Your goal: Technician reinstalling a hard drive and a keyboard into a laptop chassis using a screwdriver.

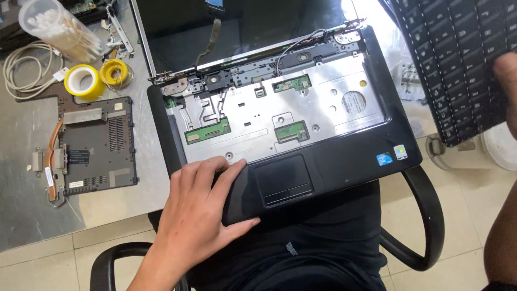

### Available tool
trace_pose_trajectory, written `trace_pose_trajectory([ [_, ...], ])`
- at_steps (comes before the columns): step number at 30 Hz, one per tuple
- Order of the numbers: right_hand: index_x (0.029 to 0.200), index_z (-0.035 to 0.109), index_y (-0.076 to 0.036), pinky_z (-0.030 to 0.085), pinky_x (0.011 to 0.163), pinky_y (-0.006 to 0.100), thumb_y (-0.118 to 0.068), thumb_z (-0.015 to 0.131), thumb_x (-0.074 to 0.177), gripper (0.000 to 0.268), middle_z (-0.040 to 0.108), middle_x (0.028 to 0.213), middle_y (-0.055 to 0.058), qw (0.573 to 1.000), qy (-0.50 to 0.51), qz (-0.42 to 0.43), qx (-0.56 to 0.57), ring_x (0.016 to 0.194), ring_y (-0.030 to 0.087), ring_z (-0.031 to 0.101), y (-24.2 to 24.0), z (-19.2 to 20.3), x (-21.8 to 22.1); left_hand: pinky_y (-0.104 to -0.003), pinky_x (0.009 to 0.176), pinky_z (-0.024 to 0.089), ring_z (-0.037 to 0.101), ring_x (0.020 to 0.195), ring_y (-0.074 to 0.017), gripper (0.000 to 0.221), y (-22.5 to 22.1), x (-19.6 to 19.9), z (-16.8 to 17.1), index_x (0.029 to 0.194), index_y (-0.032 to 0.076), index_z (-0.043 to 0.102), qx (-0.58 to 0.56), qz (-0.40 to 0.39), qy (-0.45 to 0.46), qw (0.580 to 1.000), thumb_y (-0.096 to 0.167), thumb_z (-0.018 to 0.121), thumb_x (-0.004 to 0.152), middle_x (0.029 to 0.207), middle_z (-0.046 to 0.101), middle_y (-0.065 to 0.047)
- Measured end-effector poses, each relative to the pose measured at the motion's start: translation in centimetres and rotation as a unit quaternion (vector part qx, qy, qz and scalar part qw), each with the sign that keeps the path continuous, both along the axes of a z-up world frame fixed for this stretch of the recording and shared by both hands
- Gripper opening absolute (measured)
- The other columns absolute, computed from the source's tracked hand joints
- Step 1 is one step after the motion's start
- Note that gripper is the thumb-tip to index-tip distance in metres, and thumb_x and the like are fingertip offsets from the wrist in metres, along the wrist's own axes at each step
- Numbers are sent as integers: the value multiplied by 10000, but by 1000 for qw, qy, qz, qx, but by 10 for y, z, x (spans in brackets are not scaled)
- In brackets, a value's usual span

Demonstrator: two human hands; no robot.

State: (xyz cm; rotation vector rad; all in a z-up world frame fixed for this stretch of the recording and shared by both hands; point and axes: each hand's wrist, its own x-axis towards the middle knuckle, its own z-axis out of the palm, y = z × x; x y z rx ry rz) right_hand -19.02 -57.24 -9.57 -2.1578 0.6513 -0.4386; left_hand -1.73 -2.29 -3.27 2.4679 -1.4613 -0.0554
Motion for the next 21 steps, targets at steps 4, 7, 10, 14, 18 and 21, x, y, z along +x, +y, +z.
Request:
trace_pose_trajectory([
  [4,1621,314,139,326,1216,599,-194,293,1280,478,384,1585,358,994,-71,63,-47,1450,467,392,30,11,-11,-450,967,413,478,1154,-323,992,-1,-1,3,1473,148,513,7,15,3,1000,699,840,715,1329,510,-86],
  [7,1630,351,19,372,1055,424,-230,340,1316,402,434,1449,210,995,-99,15,-24,1235,297,446,59,19,-23,-459,971,408,474,1142,-326,1006,-3,-3,4,1468,159,502,19,18,-4,1000,751,812,716,1332,503,-91],
  [10,1388,492,-185,364,626,240,-418,456,1198,303,518,1005,-31,954,-88,-60,279,779,92,472,53,24,-17,-481,972,391,470,1145,-346,1010,-5,-4,1,1448,165,498,28,27,-4,999,795,790,715,1338,496,-98],
  [14,1287,575,114,416,572,272,-568,610,1013,735,585,793,118,703,-256,142,649,713,182,541,118,50,-19,-504,1017,382,494,1195,-352,1031,-6,-3,-19,1427,208,502,36,42,-41,998,902,696,688,1383,502,-68],
  [18,1420,498,38,333,621,317,-590,525,1034,738,514,903,114,631,-269,278,672,704,170,437,163,74,-11,-502,1003,407,512,1201,-306,1142,-10,-4,-32,1500,357,444,105,76,-51,990,998,667,581,1373,507,18],
  [21,1368,530,4,302,570,280,-507,458,1066,598,467,806,85,643,-268,244,675,620,136,419,170,75,-10,-497,1033,398,478,1252,-268,1159,-13,-1,-34,1506,458,393,198,129,-12,972,1032,672,539,1365,472,73],
])
